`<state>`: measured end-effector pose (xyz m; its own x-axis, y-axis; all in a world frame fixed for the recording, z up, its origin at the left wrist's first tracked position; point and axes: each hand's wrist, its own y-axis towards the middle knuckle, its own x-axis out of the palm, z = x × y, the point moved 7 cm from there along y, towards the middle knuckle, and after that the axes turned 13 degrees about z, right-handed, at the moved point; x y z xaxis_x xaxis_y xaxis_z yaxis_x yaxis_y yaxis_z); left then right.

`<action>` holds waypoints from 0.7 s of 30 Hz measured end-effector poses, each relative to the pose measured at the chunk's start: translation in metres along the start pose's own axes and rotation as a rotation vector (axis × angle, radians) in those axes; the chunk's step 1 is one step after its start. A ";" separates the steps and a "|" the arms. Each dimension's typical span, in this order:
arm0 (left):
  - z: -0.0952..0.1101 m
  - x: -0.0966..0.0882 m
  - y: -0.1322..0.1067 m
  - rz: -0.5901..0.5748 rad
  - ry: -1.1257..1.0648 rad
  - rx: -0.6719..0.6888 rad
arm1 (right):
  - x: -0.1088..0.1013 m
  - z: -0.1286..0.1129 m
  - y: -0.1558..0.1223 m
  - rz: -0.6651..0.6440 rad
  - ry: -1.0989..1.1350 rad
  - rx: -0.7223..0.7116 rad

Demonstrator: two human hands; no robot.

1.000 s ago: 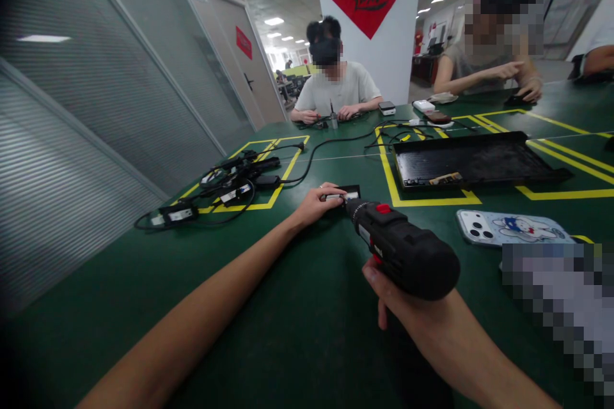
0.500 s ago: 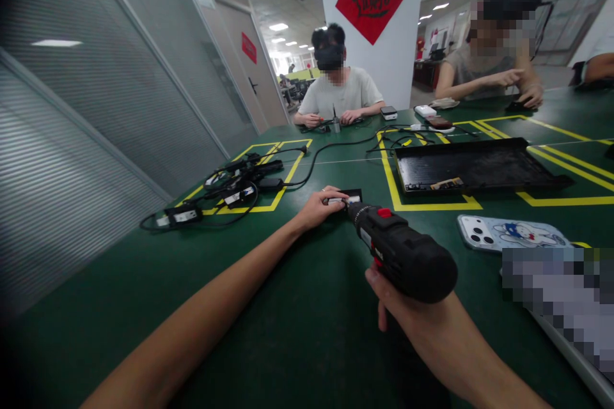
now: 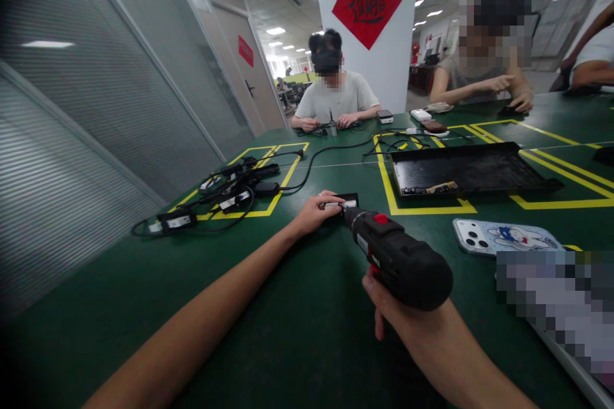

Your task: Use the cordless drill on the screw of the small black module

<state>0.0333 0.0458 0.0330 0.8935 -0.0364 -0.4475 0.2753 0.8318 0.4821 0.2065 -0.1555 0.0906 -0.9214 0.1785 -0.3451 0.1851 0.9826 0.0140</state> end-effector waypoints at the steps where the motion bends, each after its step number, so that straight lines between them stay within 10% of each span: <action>1: 0.000 0.000 0.000 -0.001 0.001 -0.002 | 0.000 0.000 0.000 -0.004 -0.001 0.008; 21: -0.004 0.002 0.003 -0.021 -0.013 -0.021 | 0.006 0.010 0.001 -0.106 -0.133 0.044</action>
<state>0.0346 0.0503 0.0308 0.8920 -0.0613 -0.4478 0.2870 0.8422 0.4564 0.2041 -0.1542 0.0793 -0.8837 0.0629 -0.4639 0.1067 0.9919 -0.0689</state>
